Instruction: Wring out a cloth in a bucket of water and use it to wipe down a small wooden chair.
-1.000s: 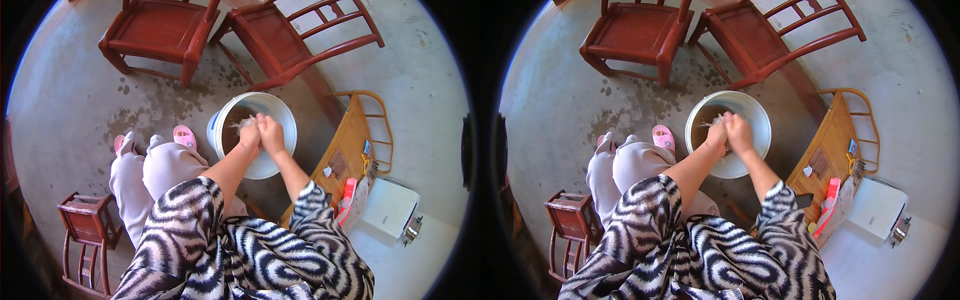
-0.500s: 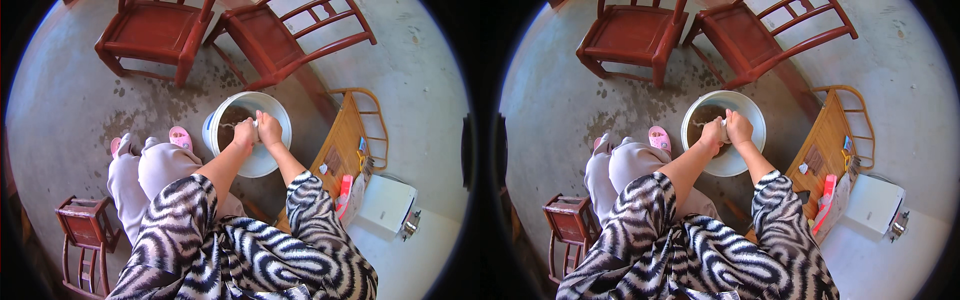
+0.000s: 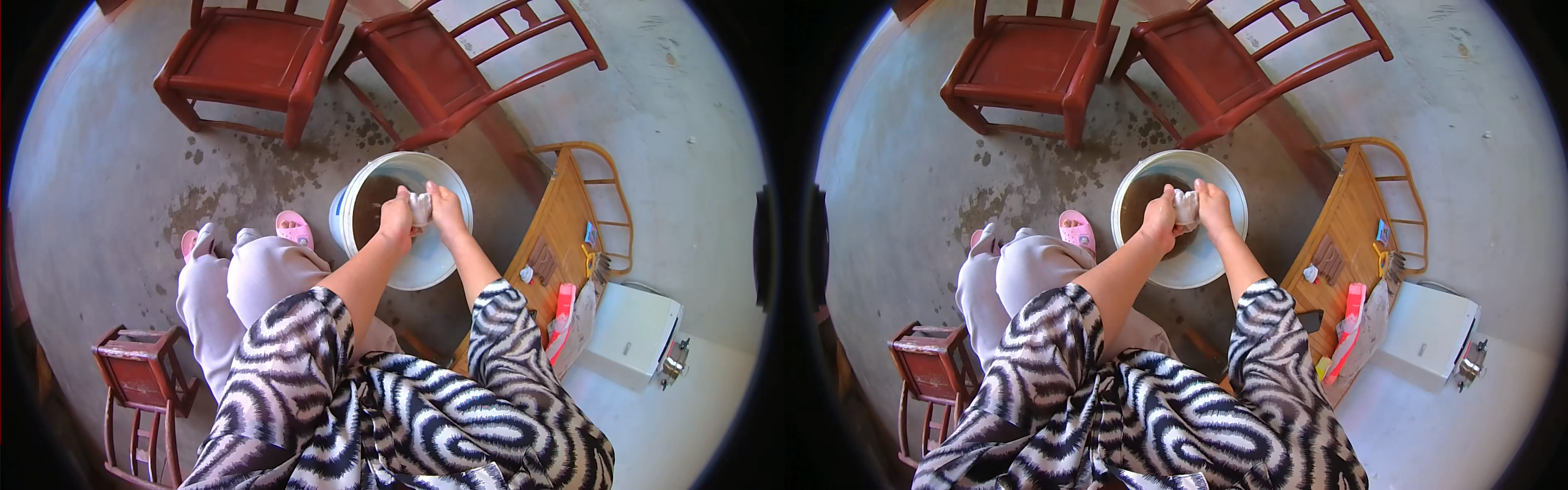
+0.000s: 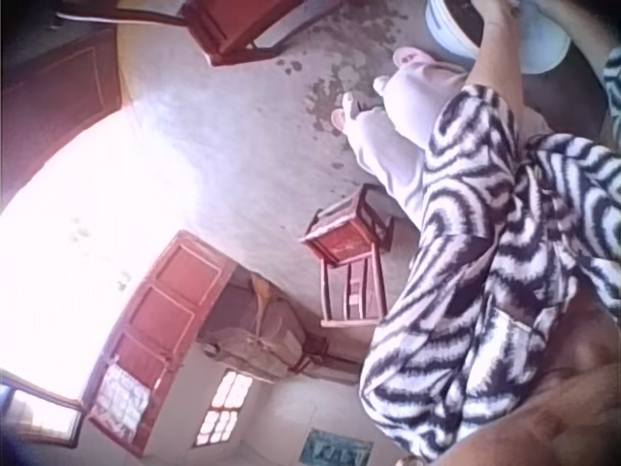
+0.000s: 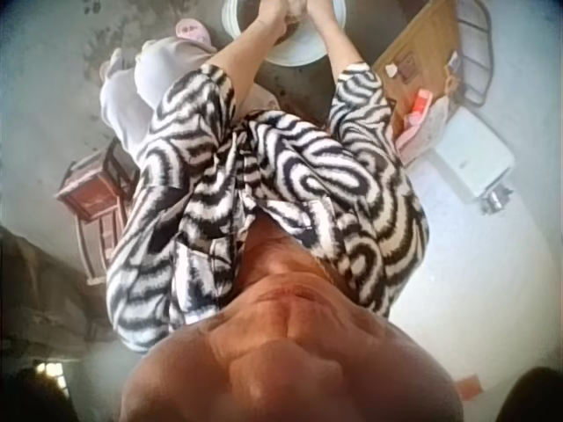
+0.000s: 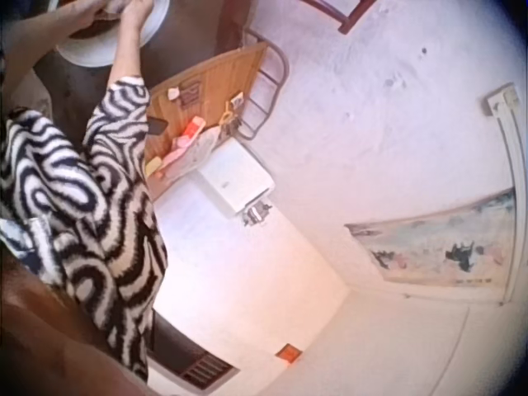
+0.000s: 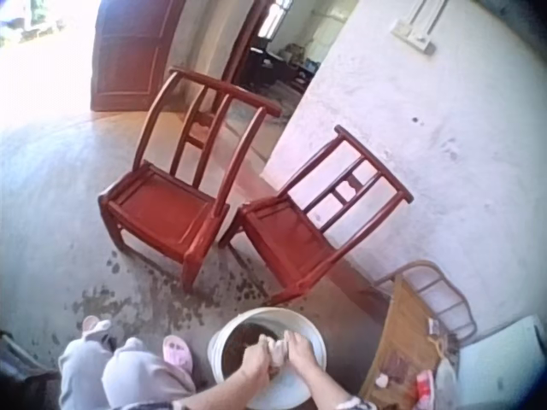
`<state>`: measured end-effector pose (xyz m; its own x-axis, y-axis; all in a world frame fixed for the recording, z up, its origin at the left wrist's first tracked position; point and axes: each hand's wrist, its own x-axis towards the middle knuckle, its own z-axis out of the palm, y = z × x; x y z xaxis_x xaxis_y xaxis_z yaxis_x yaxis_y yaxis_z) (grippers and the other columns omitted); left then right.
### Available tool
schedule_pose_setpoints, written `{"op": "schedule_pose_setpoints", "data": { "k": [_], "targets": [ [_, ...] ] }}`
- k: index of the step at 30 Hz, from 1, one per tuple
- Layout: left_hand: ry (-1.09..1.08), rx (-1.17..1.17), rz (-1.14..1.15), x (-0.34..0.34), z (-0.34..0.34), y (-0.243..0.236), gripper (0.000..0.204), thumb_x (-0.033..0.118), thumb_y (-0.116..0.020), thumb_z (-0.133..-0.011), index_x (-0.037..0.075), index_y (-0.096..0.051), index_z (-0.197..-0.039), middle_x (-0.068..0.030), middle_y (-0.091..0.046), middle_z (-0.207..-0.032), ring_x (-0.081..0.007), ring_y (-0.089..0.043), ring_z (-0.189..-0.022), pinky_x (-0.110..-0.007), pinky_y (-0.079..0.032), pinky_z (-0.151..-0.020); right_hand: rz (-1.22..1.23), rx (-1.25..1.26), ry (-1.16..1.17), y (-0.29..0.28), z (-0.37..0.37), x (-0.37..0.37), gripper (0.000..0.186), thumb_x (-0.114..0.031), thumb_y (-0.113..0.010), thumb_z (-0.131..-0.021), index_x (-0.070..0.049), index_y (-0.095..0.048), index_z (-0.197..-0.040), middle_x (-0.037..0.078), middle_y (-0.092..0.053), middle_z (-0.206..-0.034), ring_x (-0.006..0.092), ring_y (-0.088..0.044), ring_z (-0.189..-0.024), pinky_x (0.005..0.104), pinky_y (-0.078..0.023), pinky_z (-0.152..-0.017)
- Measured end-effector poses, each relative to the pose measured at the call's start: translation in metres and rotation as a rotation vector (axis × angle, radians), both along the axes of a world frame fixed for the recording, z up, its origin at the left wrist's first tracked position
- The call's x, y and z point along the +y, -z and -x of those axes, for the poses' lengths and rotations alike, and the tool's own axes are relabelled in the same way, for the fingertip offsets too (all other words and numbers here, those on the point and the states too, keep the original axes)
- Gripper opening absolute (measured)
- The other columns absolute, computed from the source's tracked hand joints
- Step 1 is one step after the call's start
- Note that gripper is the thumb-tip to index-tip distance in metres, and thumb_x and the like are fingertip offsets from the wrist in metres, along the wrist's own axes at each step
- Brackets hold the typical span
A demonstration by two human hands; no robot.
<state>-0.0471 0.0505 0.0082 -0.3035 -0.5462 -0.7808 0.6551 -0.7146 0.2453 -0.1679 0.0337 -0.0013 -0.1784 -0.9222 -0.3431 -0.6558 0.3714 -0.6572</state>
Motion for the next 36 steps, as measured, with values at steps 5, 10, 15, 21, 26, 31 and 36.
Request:
{"op": "schedule_pose_setpoints", "data": {
  "k": [5, 10, 15, 21, 26, 31, 36],
  "targets": [
    [-0.040, -0.020, -0.047, -0.002, -0.009, 0.005, 0.042, 0.048, -0.038, -0.094, 0.011, -0.052, -0.080, -0.0028, -0.049, -0.064, -0.0151, -0.040, -0.049, -0.029, -0.032, -0.044, 0.030, -0.574, 0.288, -0.032, -0.004, 0.001, 0.034, -0.032, -0.047, -0.095, -0.004, -0.057, -0.079, 0.000, -0.055, -0.072, 0.0073, -0.049, -0.063, 0.0261, -0.042, -0.059],
    [-0.099, -0.109, -0.099, -0.003, -0.006, -0.005, 0.043, 0.050, -0.038, -0.093, 0.011, -0.053, -0.084, -0.0031, -0.054, -0.073, -0.0159, -0.053, -0.065, -0.030, -0.041, -0.055, -0.085, -0.590, 0.247, -0.065, -0.044, 0.016, 0.031, -0.032, -0.049, -0.094, -0.006, -0.056, -0.078, 0.000, -0.055, -0.072, 0.0080, -0.052, -0.065, 0.0247, -0.043, -0.060],
    [-0.253, 0.066, 0.039, 0.001, 0.004, 0.023, 0.036, 0.044, -0.044, -0.093, 0.010, -0.055, -0.088, -0.0044, -0.056, -0.080, -0.0157, -0.056, -0.072, -0.032, -0.045, -0.061, 0.252, 0.221, -0.316, -0.070, -0.080, 0.025, 0.034, -0.035, -0.048, -0.091, -0.004, -0.057, -0.080, 0.015, -0.060, -0.065, 0.0338, -0.059, -0.061, 0.0410, -0.046, -0.058],
    [-0.060, 0.019, 0.037, 0.000, -0.010, -0.002, 0.029, 0.035, -0.046, -0.093, 0.009, -0.057, -0.088, -0.0049, -0.056, -0.077, -0.0162, -0.054, -0.064, -0.034, -0.045, -0.055, 0.176, 0.495, -0.262, -0.039, -0.048, -0.002, 0.038, -0.035, -0.044, -0.091, -0.006, -0.056, -0.071, 0.019, -0.060, -0.068, 0.0404, -0.058, -0.066, 0.0504, -0.044, -0.056],
    [-0.174, 0.125, 0.152, 0.005, -0.010, 0.038, 0.033, 0.031, -0.045, -0.094, 0.000, -0.058, -0.092, -0.0065, -0.059, -0.076, -0.0178, -0.056, -0.069, -0.035, -0.046, -0.061, 0.250, 0.447, -0.430, -0.066, -0.084, 0.027, 0.040, -0.037, -0.040, -0.092, -0.007, -0.058, -0.073, 0.020, -0.060, -0.066, 0.0395, -0.059, -0.065, 0.0495, -0.044, -0.059],
    [-0.039, 0.007, 0.047, 0.000, -0.007, 0.002, 0.036, 0.041, -0.043, -0.094, 0.007, -0.053, -0.097, -0.0051, -0.057, -0.087, -0.0181, -0.058, -0.073, -0.034, -0.046, -0.059, 0.108, 0.482, -0.241, -0.033, -0.036, 0.002, 0.043, -0.041, -0.041, -0.092, -0.005, -0.057, -0.075, 0.019, -0.061, -0.071, 0.0371, -0.060, -0.069, 0.0459, -0.045, -0.061],
    [-0.109, 0.055, 0.014, -0.005, -0.015, -0.013, 0.037, 0.043, -0.046, -0.092, 0.007, -0.053, -0.094, -0.0056, -0.057, -0.085, -0.0182, -0.057, -0.068, -0.033, -0.044, -0.053, -0.164, -0.404, 0.136, -0.040, -0.004, 0.000, 0.042, -0.043, -0.050, -0.091, -0.004, -0.060, -0.083, 0.003, -0.061, -0.078, 0.0122, -0.058, -0.075, 0.0282, -0.044, -0.065]
  ]
}}
